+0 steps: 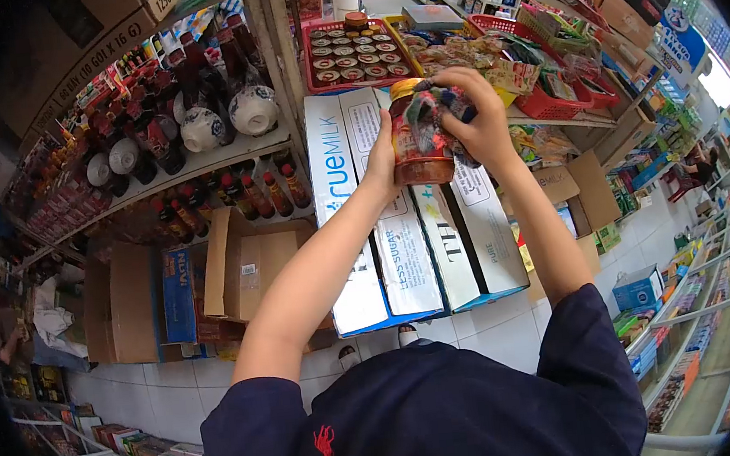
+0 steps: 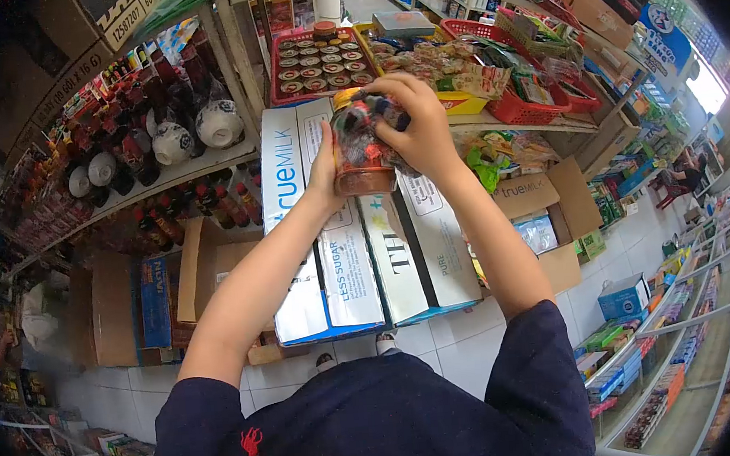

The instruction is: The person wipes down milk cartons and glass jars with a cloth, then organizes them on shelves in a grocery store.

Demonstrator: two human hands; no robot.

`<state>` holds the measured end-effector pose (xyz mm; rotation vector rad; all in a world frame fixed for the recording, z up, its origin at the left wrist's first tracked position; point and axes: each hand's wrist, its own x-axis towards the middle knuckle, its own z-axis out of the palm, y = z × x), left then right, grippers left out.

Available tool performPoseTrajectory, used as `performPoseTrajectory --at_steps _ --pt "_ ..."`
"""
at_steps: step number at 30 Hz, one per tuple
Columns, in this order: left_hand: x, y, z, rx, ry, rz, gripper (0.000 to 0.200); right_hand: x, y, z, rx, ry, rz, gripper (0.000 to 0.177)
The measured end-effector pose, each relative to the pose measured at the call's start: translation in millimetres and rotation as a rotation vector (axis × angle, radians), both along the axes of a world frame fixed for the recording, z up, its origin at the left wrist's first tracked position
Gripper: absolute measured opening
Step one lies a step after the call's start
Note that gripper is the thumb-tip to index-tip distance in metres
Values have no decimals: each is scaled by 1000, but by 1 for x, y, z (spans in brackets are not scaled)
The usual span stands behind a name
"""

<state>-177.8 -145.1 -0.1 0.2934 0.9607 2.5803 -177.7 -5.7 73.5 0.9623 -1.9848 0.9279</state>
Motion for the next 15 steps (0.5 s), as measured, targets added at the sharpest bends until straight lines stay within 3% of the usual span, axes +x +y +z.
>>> performPoseTrajectory --at_steps 3,5,6,7,11,15 --pt "-6 -4 -7 51 5 -10 71 18 0 -8 257 78 -110 34" --pt "-12 -4 -15 157 -19 -104 74 44 -7 -10 302 109 -52 31" --pt "-13 -4 -18 126 5 -151 77 52 -9 -13 342 138 -62 31" --pt "-18 1 -19 48 101 -55 77 56 -9 -15 383 163 -75 32" --pt "-17 2 -22 14 21 -154 74 30 -1 -7 232 157 -170 31" --pt "0 3 -6 -158 62 6 71 6 0 -1 -2 94 -234 27"
